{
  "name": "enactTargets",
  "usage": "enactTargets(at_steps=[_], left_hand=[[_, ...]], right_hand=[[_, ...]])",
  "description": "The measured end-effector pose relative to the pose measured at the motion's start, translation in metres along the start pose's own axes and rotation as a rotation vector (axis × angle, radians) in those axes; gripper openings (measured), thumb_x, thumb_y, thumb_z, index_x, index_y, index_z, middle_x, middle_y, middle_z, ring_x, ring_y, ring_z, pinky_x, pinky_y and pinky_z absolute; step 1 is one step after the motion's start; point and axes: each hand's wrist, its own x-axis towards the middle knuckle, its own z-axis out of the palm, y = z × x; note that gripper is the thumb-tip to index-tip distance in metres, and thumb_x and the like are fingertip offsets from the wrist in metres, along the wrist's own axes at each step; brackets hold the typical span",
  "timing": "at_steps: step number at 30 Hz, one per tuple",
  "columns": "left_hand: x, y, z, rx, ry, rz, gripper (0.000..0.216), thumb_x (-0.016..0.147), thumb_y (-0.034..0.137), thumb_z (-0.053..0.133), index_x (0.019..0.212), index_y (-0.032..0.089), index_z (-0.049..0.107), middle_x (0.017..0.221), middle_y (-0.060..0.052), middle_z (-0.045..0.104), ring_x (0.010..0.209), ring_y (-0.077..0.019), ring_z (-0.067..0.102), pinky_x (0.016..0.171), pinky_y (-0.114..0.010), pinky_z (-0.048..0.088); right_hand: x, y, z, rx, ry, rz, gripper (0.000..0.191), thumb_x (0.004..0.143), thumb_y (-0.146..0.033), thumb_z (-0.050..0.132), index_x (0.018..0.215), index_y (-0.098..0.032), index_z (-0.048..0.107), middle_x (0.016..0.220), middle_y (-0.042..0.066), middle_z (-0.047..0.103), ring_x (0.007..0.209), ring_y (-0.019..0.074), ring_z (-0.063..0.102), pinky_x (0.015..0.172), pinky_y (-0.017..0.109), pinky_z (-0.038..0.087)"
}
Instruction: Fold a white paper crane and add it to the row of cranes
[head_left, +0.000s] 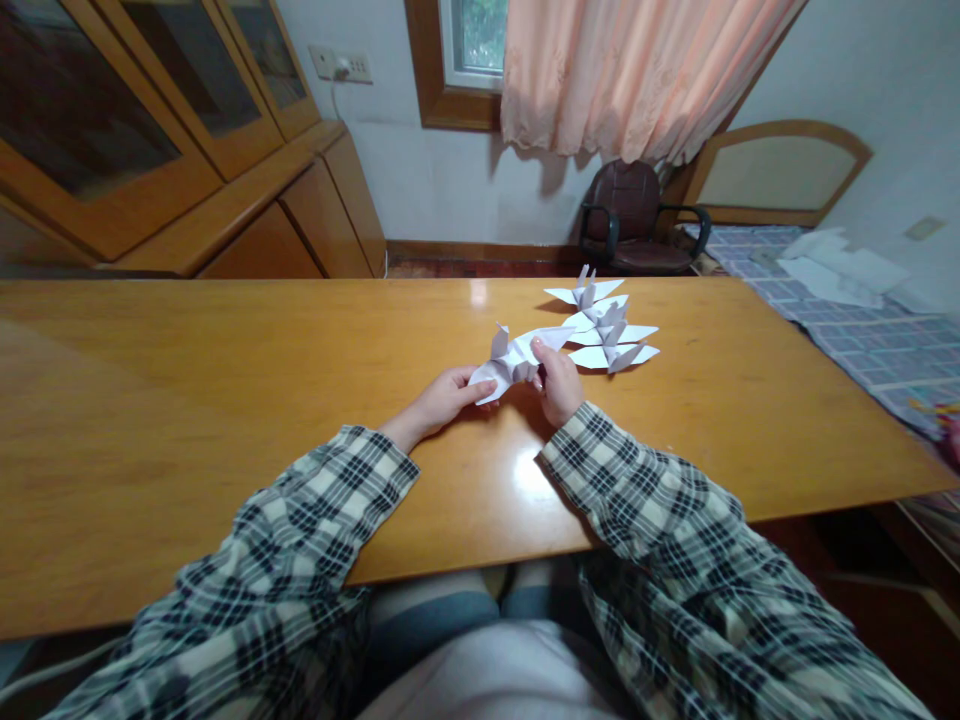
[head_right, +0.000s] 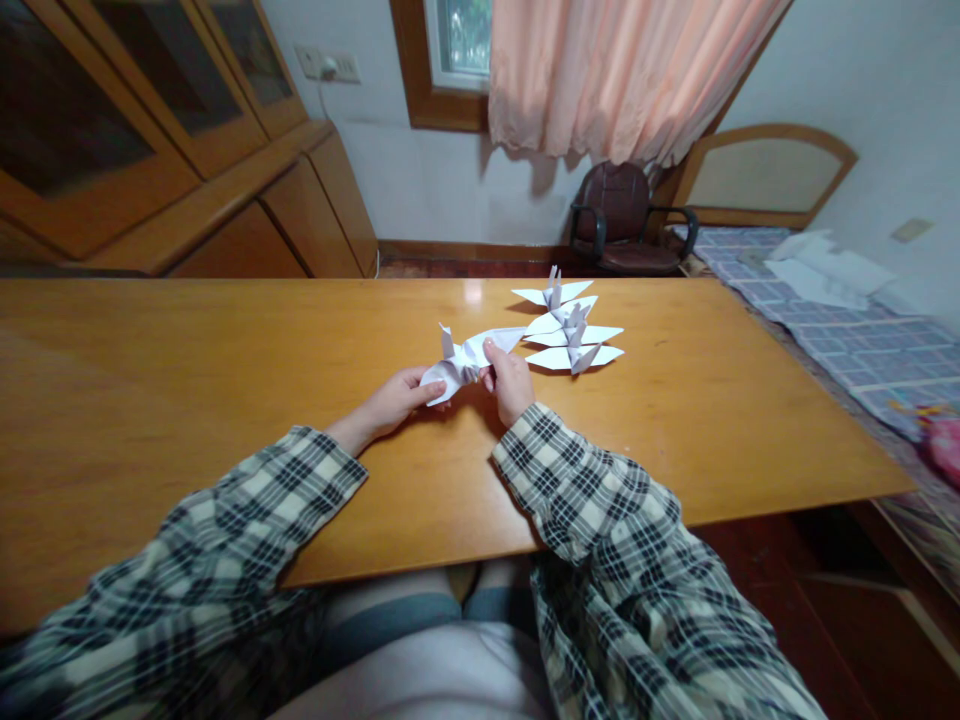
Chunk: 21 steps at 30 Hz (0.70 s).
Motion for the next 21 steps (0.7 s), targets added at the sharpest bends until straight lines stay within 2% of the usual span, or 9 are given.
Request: enactTargets(at_steps=[4,8,14,18,21], left_hand=[[-0.001,0.002,0.004,0.008,0.065,0.015,0.04,0.067,0.052,0.069,0.074,0.013,0.061,0.068,-0.001,0.06,0.061,-0.0115,0.053,0.059,-0.022,0.043],[-0.001,0.0,0.003,-0.017,0.04,-0.007,0.041,0.067,0.051,0.069,0.077,0.013,0.061,0.067,-0.001,0.061,0.06,-0.0114,0.054,0.059,-0.023,0.045],[-0.001,-0.001,0.001,-0.056,0.03,-0.006,0.051,0.067,0.063,0.064,0.076,0.013,0.058,0.065,-0.003,0.062,0.056,-0.0113,0.057,0.054,-0.023,0.047],[0.0,0.001,-0.005,-0.053,0.184,0.079,0.052,0.071,0.066,0.057,0.07,0.014,0.054,0.056,0.0,0.058,0.049,-0.0093,0.056,0.048,-0.019,0.043],[0.002,0.0,-0.012,-0.028,0.331,0.138,0.051,0.074,0.065,0.053,0.067,0.015,0.053,0.05,0.002,0.053,0.045,-0.0076,0.052,0.044,-0.017,0.039]], right_hand=[[-0.003,-0.001,0.001,-0.06,0.043,0.0,0.053,0.078,-0.057,0.052,0.042,-0.02,0.041,0.035,-0.005,0.037,0.037,0.0075,0.031,0.043,0.024,0.023],[-0.002,0.001,0.001,-0.127,0.07,-0.01,0.052,0.076,-0.059,0.053,0.043,-0.02,0.041,0.036,-0.005,0.036,0.038,0.0077,0.031,0.043,0.024,0.023],[0.004,-0.006,-0.008,-0.169,0.107,-0.143,0.042,0.071,-0.056,0.062,0.057,-0.018,0.051,0.05,-0.006,0.044,0.047,0.0071,0.037,0.047,0.021,0.028],[-0.007,-0.021,-0.033,-0.234,0.088,-0.037,0.045,0.074,-0.055,0.059,0.052,-0.018,0.044,0.043,-0.006,0.039,0.042,0.0065,0.033,0.042,0.021,0.023],[-0.022,-0.029,-0.059,-0.361,0.073,0.016,0.045,0.076,-0.052,0.056,0.049,-0.017,0.047,0.042,-0.005,0.041,0.041,0.0067,0.034,0.042,0.022,0.024]])
